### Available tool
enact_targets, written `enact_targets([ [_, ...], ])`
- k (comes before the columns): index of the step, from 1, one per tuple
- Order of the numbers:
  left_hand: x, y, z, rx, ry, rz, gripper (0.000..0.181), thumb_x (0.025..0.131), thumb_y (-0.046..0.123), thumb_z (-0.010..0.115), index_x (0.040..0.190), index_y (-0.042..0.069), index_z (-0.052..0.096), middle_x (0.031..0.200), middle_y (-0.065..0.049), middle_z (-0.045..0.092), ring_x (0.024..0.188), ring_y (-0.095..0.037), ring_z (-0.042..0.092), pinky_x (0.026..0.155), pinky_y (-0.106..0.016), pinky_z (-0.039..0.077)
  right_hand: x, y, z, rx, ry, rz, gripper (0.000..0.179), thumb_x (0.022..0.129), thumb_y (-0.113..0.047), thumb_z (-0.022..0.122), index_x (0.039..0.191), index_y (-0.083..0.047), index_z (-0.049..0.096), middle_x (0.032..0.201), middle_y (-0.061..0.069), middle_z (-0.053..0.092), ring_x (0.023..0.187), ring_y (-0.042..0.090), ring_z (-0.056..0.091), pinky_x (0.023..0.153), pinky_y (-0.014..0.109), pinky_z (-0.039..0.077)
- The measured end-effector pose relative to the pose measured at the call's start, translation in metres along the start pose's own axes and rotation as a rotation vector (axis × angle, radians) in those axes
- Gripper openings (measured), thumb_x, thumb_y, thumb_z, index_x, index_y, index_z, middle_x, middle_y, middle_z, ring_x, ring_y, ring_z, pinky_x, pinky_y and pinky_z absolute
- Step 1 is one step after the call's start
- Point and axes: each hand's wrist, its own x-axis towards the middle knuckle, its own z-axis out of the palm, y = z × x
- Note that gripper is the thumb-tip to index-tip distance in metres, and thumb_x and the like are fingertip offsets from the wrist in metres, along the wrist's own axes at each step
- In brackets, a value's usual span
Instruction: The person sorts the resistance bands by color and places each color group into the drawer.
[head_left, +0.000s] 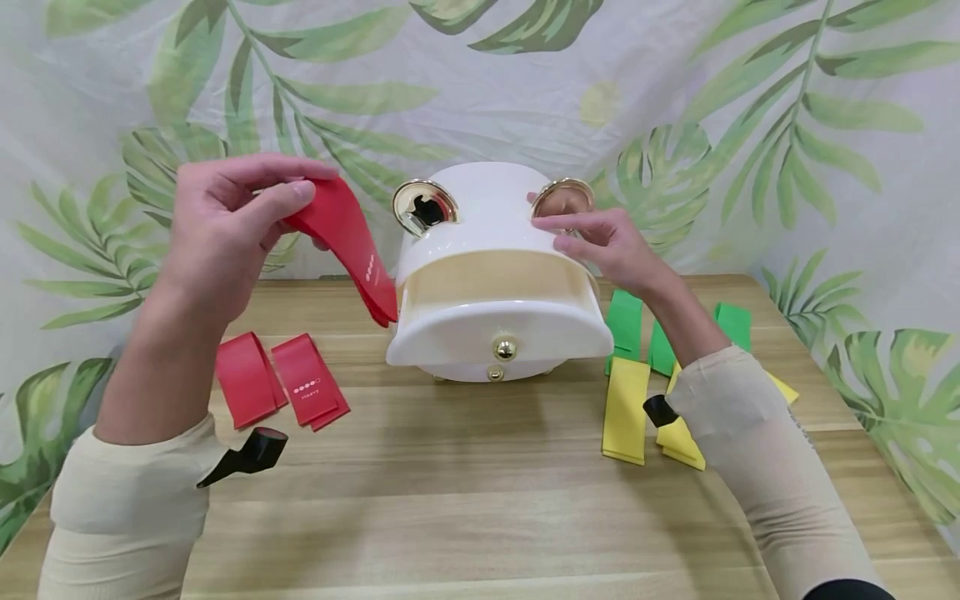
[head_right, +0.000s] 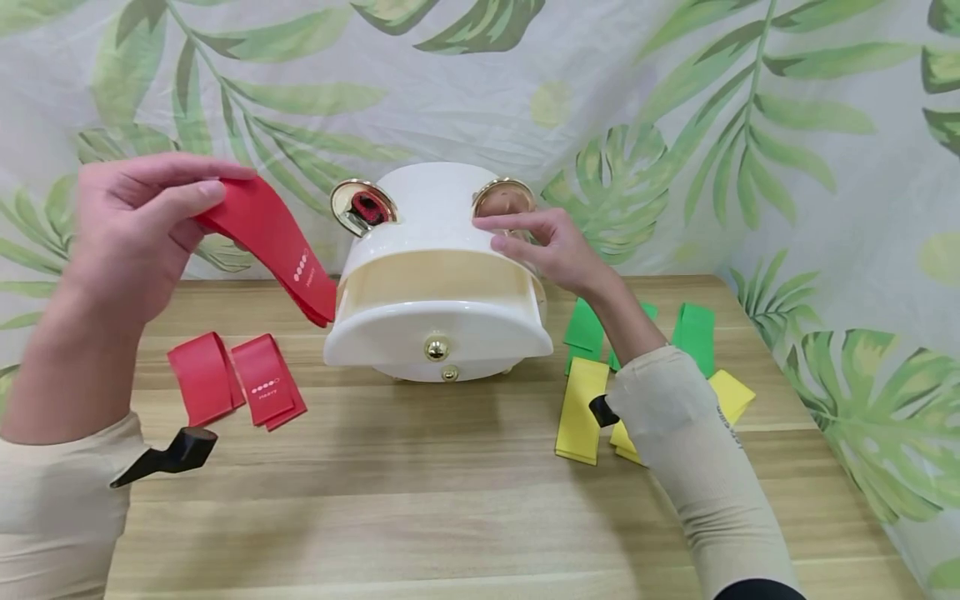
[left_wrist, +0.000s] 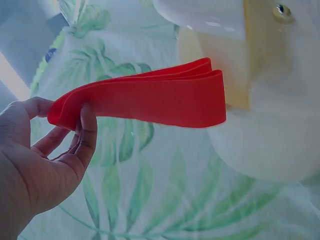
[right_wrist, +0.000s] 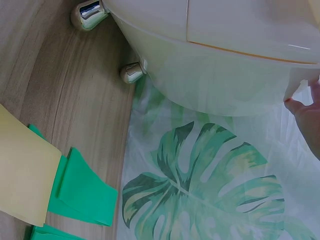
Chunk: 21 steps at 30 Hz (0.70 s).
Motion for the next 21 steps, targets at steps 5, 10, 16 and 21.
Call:
enact_targets([
  [5, 0.004, 0.008, 0.018, -0.038, -0.052, 0.027, 0.023, 0.096, -0.015, 0.053, 0.11, -0.03, 0.062, 0.094, -0.023, 0.072, 0.069, -0.021, 0.068, 0.07, -0.026, 0.06, -0.001, 0.001, 0.0, 0.02, -0.009, -0.017, 0.03, 0.098, 0.003, 0.061, 0.126, 0.005, 0.071, 0.113, 0.002, 0.076, 0.122, 0.012, 0.056, 0.106, 0.033, 0.041],
  [10, 0.011, 0.009, 0.036, -0.02, -0.129, 0.049, 0.022, 0.095, -0.017, 0.054, 0.111, -0.029, 0.063, 0.096, -0.024, 0.072, 0.07, -0.02, 0.069, 0.071, -0.026, 0.06, 0.0, 0.001, 0.0, 0.039, -0.018, -0.034, 0.03, 0.097, 0.004, 0.061, 0.125, 0.007, 0.07, 0.137, 0.009, 0.068, 0.146, 0.024, 0.044, 0.118, 0.039, 0.033],
  [16, 0.022, 0.006, 0.069, 0.1, -0.191, 0.011, 0.017, 0.092, -0.012, 0.066, 0.107, -0.013, 0.075, 0.086, -0.018, 0.075, 0.065, -0.02, 0.069, 0.063, -0.027, 0.058, 0.0, -0.001, -0.001, 0.009, 0.01, 0.017, 0.031, 0.096, 0.006, 0.061, 0.126, 0.01, 0.067, 0.079, -0.001, 0.072, 0.093, 0.011, 0.054, 0.08, 0.026, 0.047],
  [21, 0.031, -0.003, 0.097, 0.169, -0.278, -0.091, 0.02, 0.092, -0.006, 0.07, 0.112, -0.01, 0.075, 0.088, -0.015, 0.076, 0.069, -0.021, 0.069, 0.063, -0.027, 0.056, 0.001, 0.0, -0.002, -0.001, -0.007, 0.002, 0.03, 0.098, 0.0, 0.063, 0.127, 0.004, 0.071, 0.113, -0.001, 0.077, 0.115, 0.019, 0.057, 0.092, 0.03, 0.05],
])
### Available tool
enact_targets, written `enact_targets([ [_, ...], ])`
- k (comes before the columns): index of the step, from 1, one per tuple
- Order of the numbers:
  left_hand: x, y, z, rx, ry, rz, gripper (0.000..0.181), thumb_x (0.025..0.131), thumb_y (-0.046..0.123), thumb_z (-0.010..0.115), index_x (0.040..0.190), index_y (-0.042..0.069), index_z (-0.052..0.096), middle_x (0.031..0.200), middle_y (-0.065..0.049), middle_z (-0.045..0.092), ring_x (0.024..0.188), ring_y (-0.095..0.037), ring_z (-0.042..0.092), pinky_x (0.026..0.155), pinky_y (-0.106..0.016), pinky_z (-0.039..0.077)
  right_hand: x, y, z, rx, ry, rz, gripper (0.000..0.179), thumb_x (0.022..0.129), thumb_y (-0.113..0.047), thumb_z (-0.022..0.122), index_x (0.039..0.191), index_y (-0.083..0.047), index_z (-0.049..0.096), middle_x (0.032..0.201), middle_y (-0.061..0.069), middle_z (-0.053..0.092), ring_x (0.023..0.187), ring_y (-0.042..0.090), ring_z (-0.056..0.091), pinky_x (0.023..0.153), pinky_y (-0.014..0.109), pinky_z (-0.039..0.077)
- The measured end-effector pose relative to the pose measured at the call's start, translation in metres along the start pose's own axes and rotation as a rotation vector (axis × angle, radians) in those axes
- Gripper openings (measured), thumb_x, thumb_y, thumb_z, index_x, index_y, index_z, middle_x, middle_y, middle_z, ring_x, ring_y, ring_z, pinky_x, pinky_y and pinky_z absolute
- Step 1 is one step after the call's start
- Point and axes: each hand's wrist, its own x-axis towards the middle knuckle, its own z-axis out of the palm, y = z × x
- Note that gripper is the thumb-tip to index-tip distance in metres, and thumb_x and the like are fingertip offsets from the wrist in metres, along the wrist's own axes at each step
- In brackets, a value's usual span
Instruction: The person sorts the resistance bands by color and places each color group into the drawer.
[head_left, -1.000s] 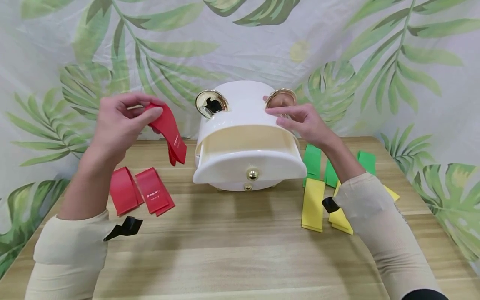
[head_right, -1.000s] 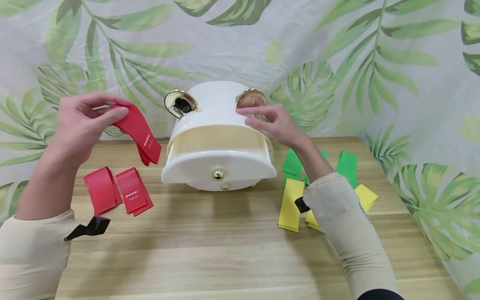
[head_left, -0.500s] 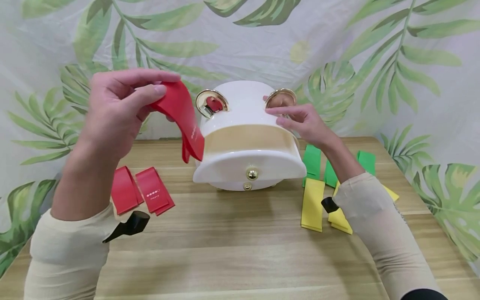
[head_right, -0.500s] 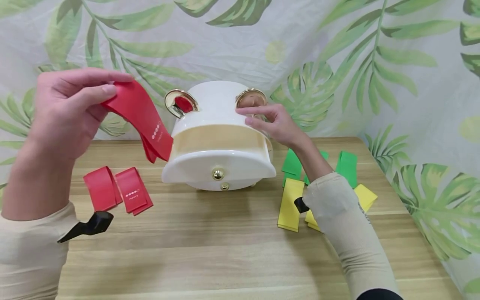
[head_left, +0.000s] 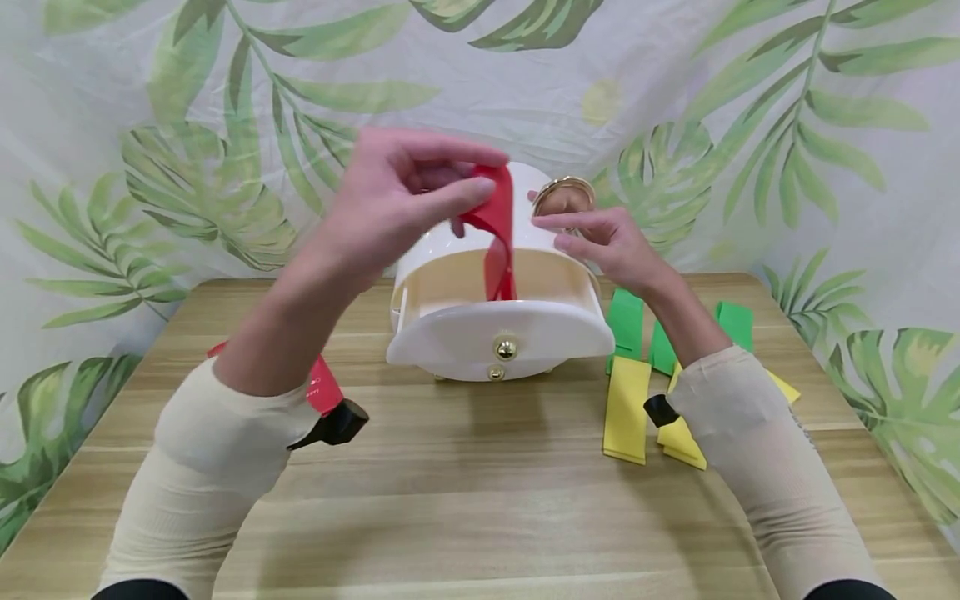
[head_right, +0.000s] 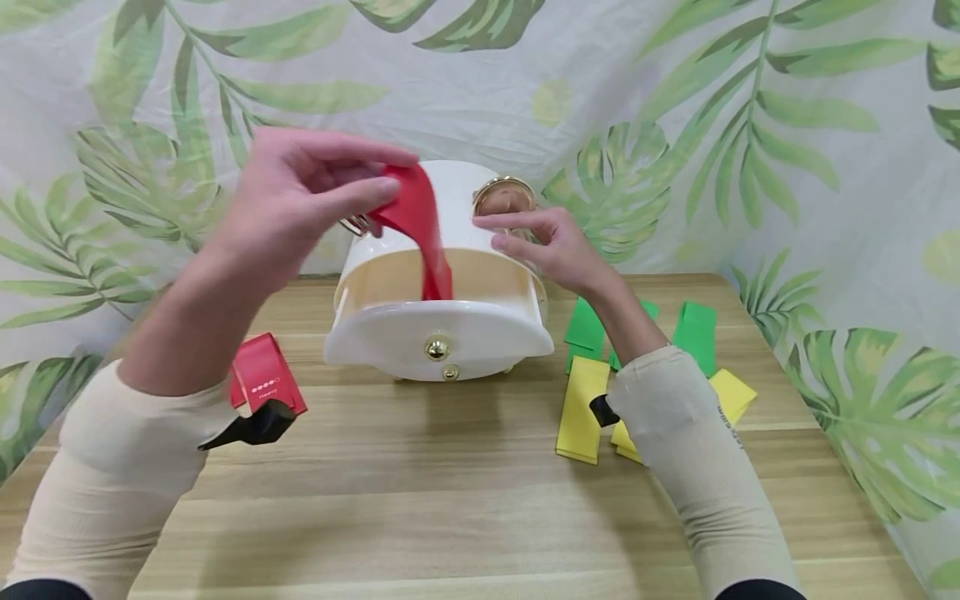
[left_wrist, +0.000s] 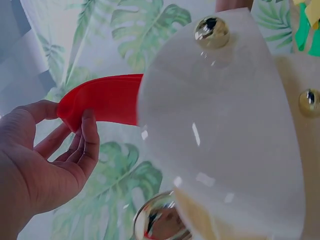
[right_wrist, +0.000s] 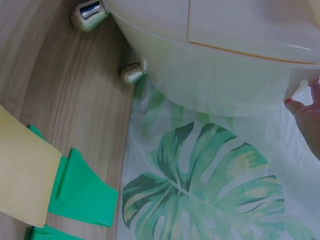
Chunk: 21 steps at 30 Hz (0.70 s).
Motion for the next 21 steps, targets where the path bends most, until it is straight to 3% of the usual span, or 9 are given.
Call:
enact_targets([
  [3, 0.01, -0.004, 0.015, 0.014, -0.049, -0.048, 0.023, 0.093, -0.005, 0.07, 0.116, -0.009, 0.074, 0.09, -0.015, 0.076, 0.072, -0.024, 0.068, 0.063, -0.029, 0.054, -0.001, 0.003, -0.001, 0.023, -0.019, -0.038, 0.028, 0.1, -0.013, 0.068, 0.124, -0.002, 0.075, 0.12, -0.001, 0.075, 0.124, 0.024, 0.056, 0.104, 0.035, 0.047],
  [5, 0.016, -0.006, 0.024, 0.008, -0.072, -0.064, 0.025, 0.093, -0.004, 0.071, 0.117, -0.008, 0.074, 0.092, -0.016, 0.075, 0.072, -0.025, 0.068, 0.063, -0.029, 0.054, -0.002, 0.006, -0.003, 0.045, -0.017, -0.062, 0.031, 0.099, -0.023, 0.073, 0.119, 0.0, 0.077, 0.113, 0.0, 0.077, 0.118, 0.024, 0.059, 0.103, 0.035, 0.048],
  [10, 0.025, -0.008, 0.039, -0.023, -0.122, -0.087, 0.025, 0.092, -0.003, 0.073, 0.117, -0.006, 0.075, 0.094, -0.017, 0.075, 0.07, -0.025, 0.066, 0.059, -0.026, 0.051, -0.004, 0.01, -0.006, 0.061, 0.02, -0.082, 0.042, 0.092, -0.037, 0.079, 0.097, 0.005, 0.077, 0.084, 0.002, 0.074, 0.083, 0.019, 0.061, 0.073, 0.027, 0.053],
  [12, 0.024, -0.011, 0.04, -0.002, -0.143, -0.111, 0.024, 0.091, -0.003, 0.074, 0.115, -0.005, 0.075, 0.092, -0.016, 0.075, 0.068, -0.024, 0.064, 0.058, -0.026, 0.051, -0.004, 0.01, -0.006, 0.055, 0.024, -0.085, 0.037, 0.091, -0.039, 0.08, 0.096, -0.003, 0.08, 0.083, 0.001, 0.074, 0.081, 0.017, 0.061, 0.072, 0.027, 0.053],
  [16, 0.014, -0.017, 0.034, 0.129, -0.186, -0.197, 0.022, 0.09, -0.001, 0.077, 0.112, -0.003, 0.077, 0.09, -0.012, 0.077, 0.066, -0.025, 0.066, 0.062, -0.028, 0.054, -0.002, 0.008, -0.004, 0.025, 0.002, -0.071, 0.027, 0.095, -0.034, 0.076, 0.112, -0.014, 0.082, 0.1, -0.002, 0.078, 0.097, 0.019, 0.062, 0.086, 0.03, 0.053],
  [21, 0.001, -0.025, 0.021, 0.284, -0.213, -0.262, 0.023, 0.09, 0.003, 0.079, 0.112, -0.002, 0.077, 0.09, -0.01, 0.077, 0.068, -0.025, 0.069, 0.068, -0.03, 0.058, 0.0, 0.003, -0.001, -0.002, -0.014, -0.035, 0.029, 0.098, -0.006, 0.065, 0.126, 0.003, 0.072, 0.128, 0.007, 0.072, 0.13, 0.026, 0.054, 0.106, 0.039, 0.046],
])
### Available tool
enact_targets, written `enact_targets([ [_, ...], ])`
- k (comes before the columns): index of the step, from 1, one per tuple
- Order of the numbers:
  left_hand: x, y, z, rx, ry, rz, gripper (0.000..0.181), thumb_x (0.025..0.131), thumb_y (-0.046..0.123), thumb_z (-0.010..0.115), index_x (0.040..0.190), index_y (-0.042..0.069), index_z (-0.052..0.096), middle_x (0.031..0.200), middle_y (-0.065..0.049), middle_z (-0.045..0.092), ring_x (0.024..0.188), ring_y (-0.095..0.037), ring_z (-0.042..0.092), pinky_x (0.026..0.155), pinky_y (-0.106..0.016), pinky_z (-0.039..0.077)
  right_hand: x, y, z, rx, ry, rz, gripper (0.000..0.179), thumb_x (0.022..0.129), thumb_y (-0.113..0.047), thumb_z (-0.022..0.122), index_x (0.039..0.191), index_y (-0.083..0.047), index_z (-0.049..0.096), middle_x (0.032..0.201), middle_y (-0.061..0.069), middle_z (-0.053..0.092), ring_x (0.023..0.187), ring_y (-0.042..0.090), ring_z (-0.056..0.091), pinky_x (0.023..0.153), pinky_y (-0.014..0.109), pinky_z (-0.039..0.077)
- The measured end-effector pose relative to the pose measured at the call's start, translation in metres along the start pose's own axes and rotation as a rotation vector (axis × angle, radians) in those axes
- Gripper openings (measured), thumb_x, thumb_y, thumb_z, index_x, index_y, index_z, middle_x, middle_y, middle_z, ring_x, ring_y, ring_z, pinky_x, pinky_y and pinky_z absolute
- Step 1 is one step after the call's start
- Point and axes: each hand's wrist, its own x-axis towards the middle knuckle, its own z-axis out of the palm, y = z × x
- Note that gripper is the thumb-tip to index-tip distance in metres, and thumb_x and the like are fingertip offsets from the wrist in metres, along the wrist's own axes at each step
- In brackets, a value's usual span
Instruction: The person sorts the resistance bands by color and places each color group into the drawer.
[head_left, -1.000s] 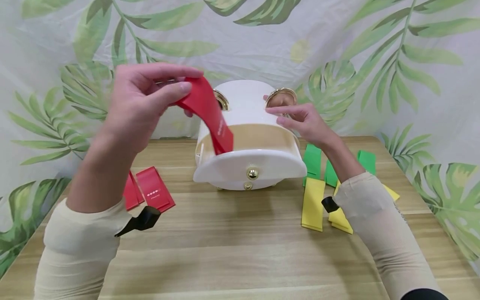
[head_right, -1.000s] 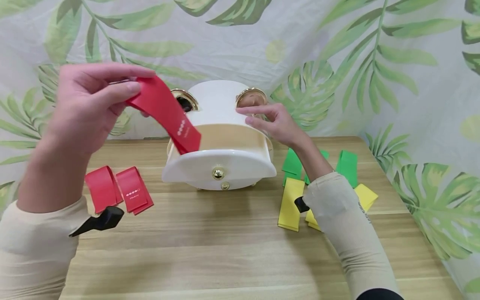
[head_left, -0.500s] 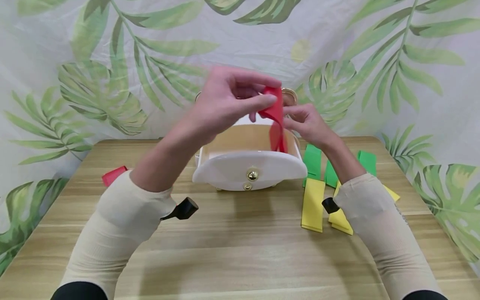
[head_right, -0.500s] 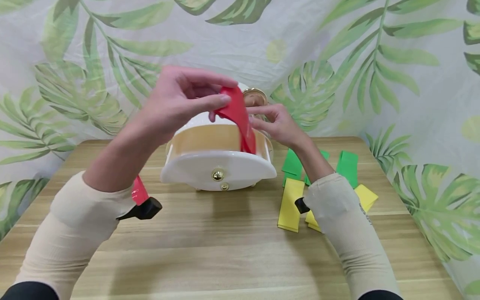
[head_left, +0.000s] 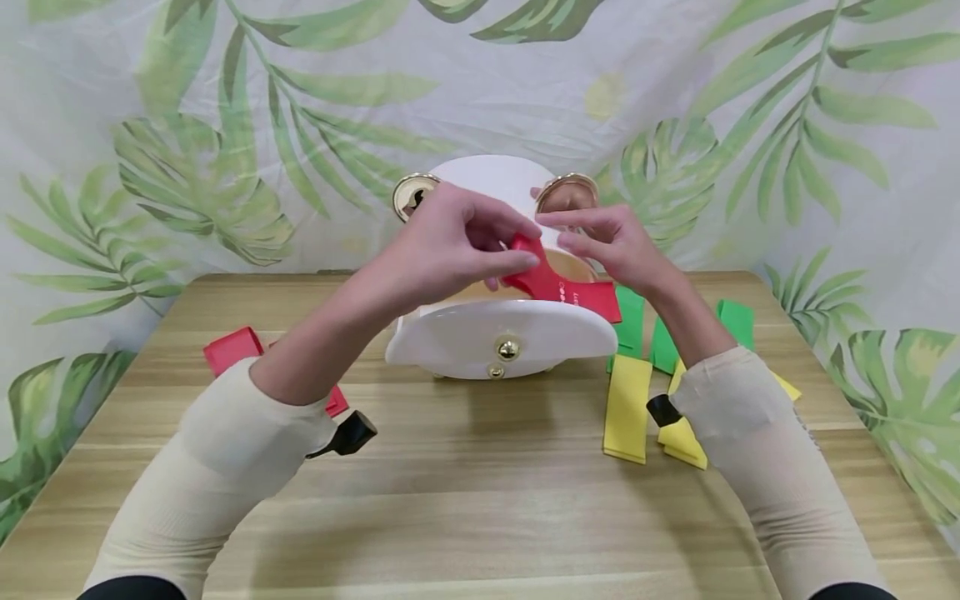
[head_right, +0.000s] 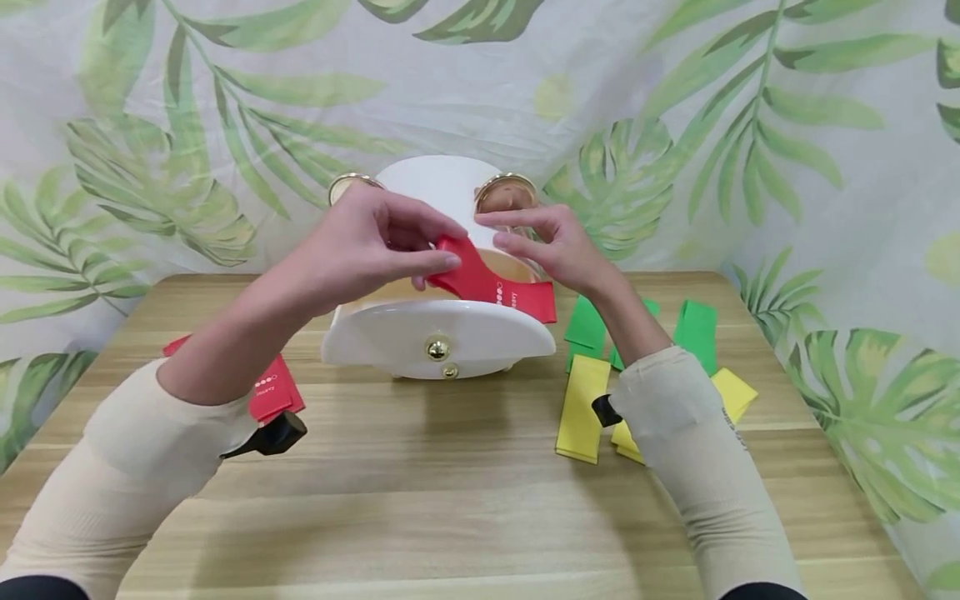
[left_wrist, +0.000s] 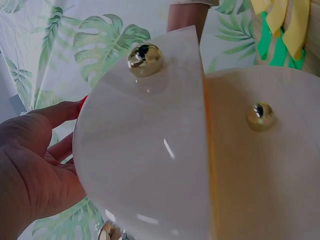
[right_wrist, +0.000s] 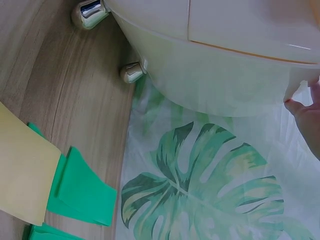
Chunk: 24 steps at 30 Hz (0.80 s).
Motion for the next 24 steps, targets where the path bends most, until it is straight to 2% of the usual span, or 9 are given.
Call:
enact_targets([
  [3, -0.007, -0.008, -0.004, 0.057, 0.001, -0.029, 0.022, 0.09, 0.004, 0.08, 0.11, -0.002, 0.077, 0.088, -0.01, 0.077, 0.069, -0.025, 0.071, 0.068, -0.029, 0.058, 0.0, -0.001, 0.001, 0.006, 0.007, 0.015, 0.03, 0.097, 0.004, 0.061, 0.126, 0.01, 0.067, 0.132, 0.006, 0.071, 0.137, 0.024, 0.049, 0.11, 0.039, 0.042],
  [6, -0.014, -0.014, -0.008, 0.121, 0.008, -0.056, 0.019, 0.09, 0.006, 0.08, 0.107, -0.001, 0.078, 0.083, -0.009, 0.076, 0.067, -0.025, 0.069, 0.065, -0.026, 0.055, -0.001, -0.002, 0.001, -0.01, 0.012, 0.02, 0.029, 0.097, 0.003, 0.062, 0.125, 0.01, 0.068, 0.12, -0.002, 0.075, 0.13, 0.019, 0.054, 0.104, 0.034, 0.045],
  [9, -0.019, -0.019, -0.012, 0.173, 0.004, -0.077, 0.015, 0.089, 0.008, 0.081, 0.103, 0.002, 0.08, 0.081, -0.006, 0.075, 0.067, -0.022, 0.065, 0.062, -0.025, 0.05, 0.0, -0.002, 0.001, -0.015, 0.018, 0.03, 0.029, 0.097, 0.001, 0.064, 0.125, 0.008, 0.069, 0.105, -0.009, 0.076, 0.116, 0.015, 0.057, 0.092, 0.028, 0.048],
  [12, -0.023, -0.023, -0.013, 0.21, -0.006, -0.086, 0.014, 0.089, 0.009, 0.082, 0.101, 0.003, 0.081, 0.081, -0.006, 0.075, 0.068, -0.018, 0.062, 0.062, -0.025, 0.048, 0.0, -0.003, 0.001, 0.004, 0.028, 0.04, 0.029, 0.096, 0.004, 0.063, 0.124, 0.01, 0.068, 0.105, -0.008, 0.077, 0.109, 0.014, 0.058, 0.082, 0.026, 0.049],
  [13, -0.025, -0.024, -0.014, 0.226, -0.01, -0.088, 0.014, 0.089, 0.009, 0.082, 0.101, 0.003, 0.081, 0.081, -0.005, 0.075, 0.068, -0.018, 0.062, 0.063, -0.025, 0.048, 0.0, -0.004, 0.001, 0.004, 0.033, 0.047, 0.03, 0.095, 0.004, 0.063, 0.124, 0.01, 0.068, 0.092, -0.008, 0.076, 0.097, 0.014, 0.056, 0.075, 0.025, 0.048],
  [16, -0.029, -0.027, -0.016, 0.261, -0.022, -0.102, 0.014, 0.09, 0.009, 0.081, 0.103, 0.003, 0.082, 0.085, -0.006, 0.076, 0.072, -0.017, 0.065, 0.066, -0.026, 0.05, -0.001, -0.005, 0.001, 0.019, 0.036, 0.051, 0.03, 0.094, 0.007, 0.063, 0.124, 0.012, 0.067, 0.095, -0.006, 0.076, 0.093, 0.013, 0.056, 0.074, 0.024, 0.049],
  [19, -0.034, -0.028, -0.019, 0.293, -0.033, -0.113, 0.017, 0.091, 0.009, 0.079, 0.107, 0.003, 0.081, 0.089, -0.007, 0.077, 0.075, -0.018, 0.068, 0.072, -0.028, 0.052, 0.0, -0.005, 0.002, 0.004, 0.029, 0.047, 0.03, 0.095, 0.006, 0.063, 0.124, 0.011, 0.067, 0.097, -0.006, 0.077, 0.097, 0.015, 0.057, 0.077, 0.025, 0.05],
  [20, -0.036, -0.029, -0.021, 0.305, -0.034, -0.114, 0.017, 0.092, 0.008, 0.079, 0.108, 0.003, 0.081, 0.09, -0.007, 0.077, 0.076, -0.019, 0.068, 0.073, -0.029, 0.053, 0.0, -0.005, 0.003, -0.002, 0.028, 0.043, 0.03, 0.095, 0.006, 0.063, 0.124, 0.011, 0.068, 0.107, -0.006, 0.077, 0.106, 0.016, 0.058, 0.081, 0.026, 0.051],
  [24, -0.04, -0.029, -0.024, 0.353, -0.04, -0.104, 0.018, 0.092, 0.007, 0.077, 0.109, 0.004, 0.081, 0.088, -0.007, 0.076, 0.077, -0.019, 0.07, 0.075, -0.032, 0.054, 0.0, -0.006, 0.003, -0.014, 0.025, 0.034, 0.031, 0.095, 0.007, 0.062, 0.124, 0.009, 0.069, 0.112, -0.007, 0.076, 0.116, 0.019, 0.056, 0.085, 0.027, 0.05],
])
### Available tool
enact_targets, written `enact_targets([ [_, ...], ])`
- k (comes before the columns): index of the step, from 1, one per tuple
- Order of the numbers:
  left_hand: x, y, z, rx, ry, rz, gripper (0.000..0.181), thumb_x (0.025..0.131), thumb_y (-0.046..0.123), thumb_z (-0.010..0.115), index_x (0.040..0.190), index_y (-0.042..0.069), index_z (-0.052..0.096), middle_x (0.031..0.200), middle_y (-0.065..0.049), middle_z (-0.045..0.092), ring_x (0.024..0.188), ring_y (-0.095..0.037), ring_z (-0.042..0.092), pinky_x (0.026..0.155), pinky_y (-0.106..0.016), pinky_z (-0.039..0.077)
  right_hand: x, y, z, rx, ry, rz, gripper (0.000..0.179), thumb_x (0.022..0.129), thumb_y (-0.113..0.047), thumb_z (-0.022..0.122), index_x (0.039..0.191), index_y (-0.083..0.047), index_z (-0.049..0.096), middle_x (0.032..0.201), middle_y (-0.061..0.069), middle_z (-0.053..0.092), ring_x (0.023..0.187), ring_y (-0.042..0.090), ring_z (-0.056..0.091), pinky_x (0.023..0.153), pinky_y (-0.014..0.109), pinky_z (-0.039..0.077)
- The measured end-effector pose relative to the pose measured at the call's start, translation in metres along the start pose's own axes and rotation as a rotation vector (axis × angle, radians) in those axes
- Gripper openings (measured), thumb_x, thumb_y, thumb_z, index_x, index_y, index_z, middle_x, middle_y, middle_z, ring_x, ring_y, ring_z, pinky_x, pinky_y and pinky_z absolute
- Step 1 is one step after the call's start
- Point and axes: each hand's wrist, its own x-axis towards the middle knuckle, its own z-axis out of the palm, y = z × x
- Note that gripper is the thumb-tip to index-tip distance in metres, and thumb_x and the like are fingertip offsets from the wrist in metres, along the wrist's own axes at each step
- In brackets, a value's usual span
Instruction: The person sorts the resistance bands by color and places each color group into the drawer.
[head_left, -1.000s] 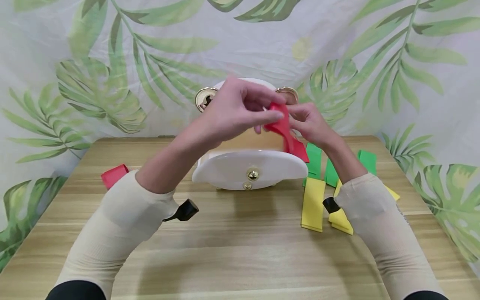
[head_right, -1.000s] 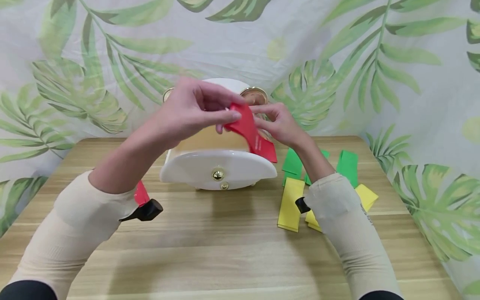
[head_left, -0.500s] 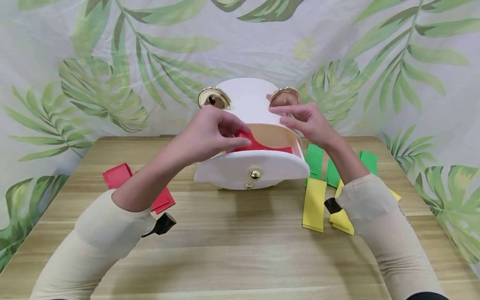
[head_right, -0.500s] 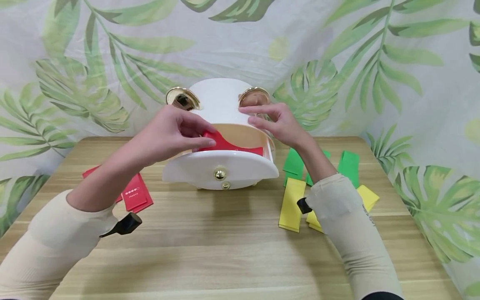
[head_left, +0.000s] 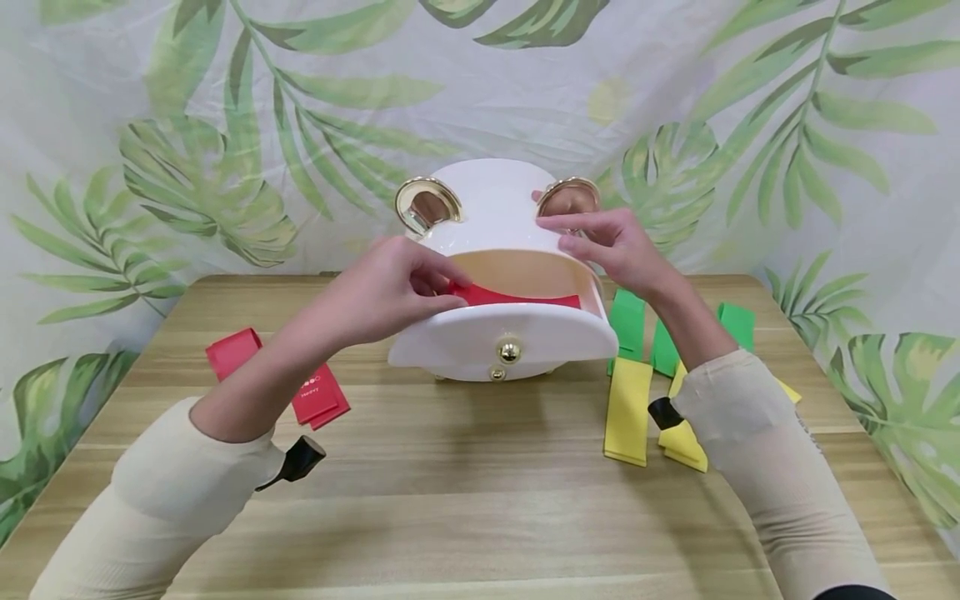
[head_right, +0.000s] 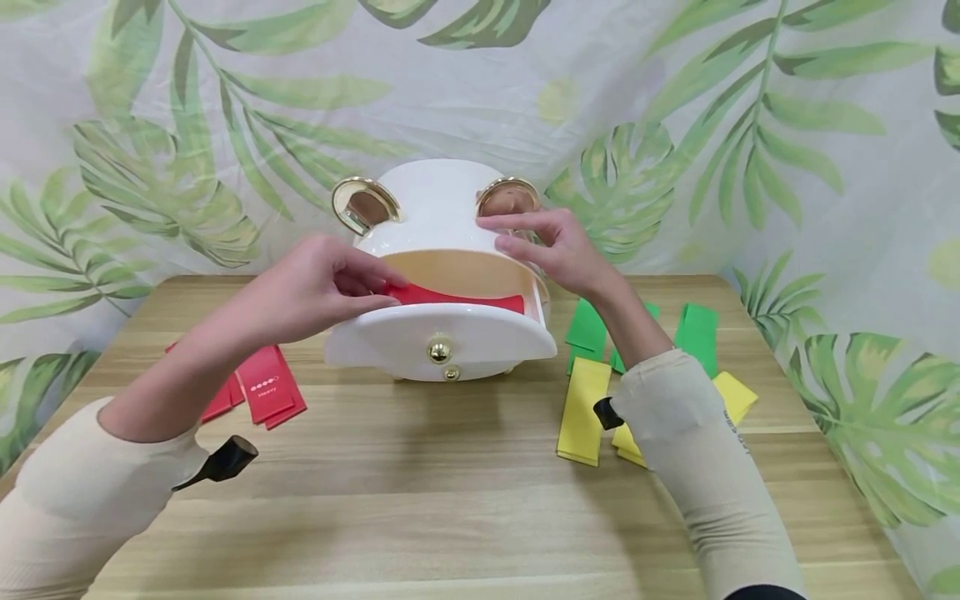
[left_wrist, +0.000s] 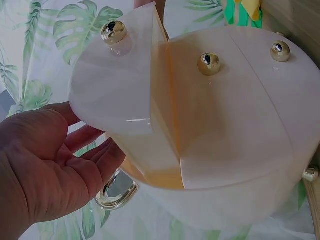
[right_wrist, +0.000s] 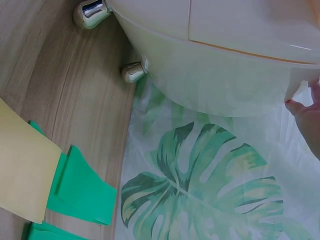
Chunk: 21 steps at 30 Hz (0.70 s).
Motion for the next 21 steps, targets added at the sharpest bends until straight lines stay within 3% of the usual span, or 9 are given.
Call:
enact_targets([
  [3, -0.002, -0.001, -0.001, 0.024, -0.007, 0.0, 0.018, 0.092, 0.008, 0.077, 0.109, 0.004, 0.081, 0.088, -0.006, 0.076, 0.076, -0.018, 0.07, 0.074, -0.033, 0.055, -0.001, 0.001, 0.0, 0.008, 0.003, -0.002, 0.031, 0.095, 0.006, 0.062, 0.124, 0.004, 0.072, 0.117, -0.007, 0.075, 0.121, 0.018, 0.056, 0.087, 0.027, 0.05],
  [8, -0.008, -0.002, -0.005, 0.048, -0.011, -0.013, 0.023, 0.093, 0.013, 0.078, 0.115, 0.004, 0.079, 0.093, -0.007, 0.078, 0.08, -0.019, 0.072, 0.075, -0.036, 0.057, 0.0, 0.0, 0.0, 0.009, 0.003, -0.01, 0.03, 0.095, 0.005, 0.063, 0.124, 0.006, 0.071, 0.098, -0.004, 0.077, 0.103, 0.015, 0.058, 0.079, 0.026, 0.047],
  [11, -0.013, -0.001, -0.009, 0.057, 0.023, -0.009, 0.023, 0.094, 0.014, 0.078, 0.114, 0.002, 0.079, 0.094, -0.009, 0.079, 0.078, -0.02, 0.074, 0.075, -0.036, 0.059, 0.0, 0.0, 0.001, 0.013, 0.001, -0.012, 0.03, 0.095, 0.006, 0.062, 0.124, 0.01, 0.068, 0.106, -0.006, 0.077, 0.112, 0.015, 0.058, 0.087, 0.027, 0.048],
  [16, -0.02, -0.008, -0.02, 0.06, 0.183, 0.041, 0.023, 0.094, 0.012, 0.078, 0.113, 0.0, 0.078, 0.093, -0.012, 0.078, 0.073, -0.019, 0.073, 0.064, -0.02, 0.055, 0.0, 0.002, 0.0, 0.013, 0.001, -0.015, 0.031, 0.095, 0.008, 0.06, 0.125, 0.012, 0.067, 0.123, -0.011, 0.073, 0.131, 0.019, 0.051, 0.107, 0.032, 0.042],
  [21, -0.025, -0.031, -0.03, -0.013, 0.371, 0.017, 0.026, 0.094, 0.011, 0.077, 0.118, 0.0, 0.075, 0.097, -0.018, 0.074, 0.067, -0.007, 0.068, 0.06, -0.015, 0.052, 0.0, 0.004, -0.001, 0.02, -0.001, -0.018, 0.03, 0.096, 0.004, 0.062, 0.124, 0.005, 0.072, 0.12, -0.007, 0.075, 0.12, 0.017, 0.055, 0.094, 0.029, 0.046],
])
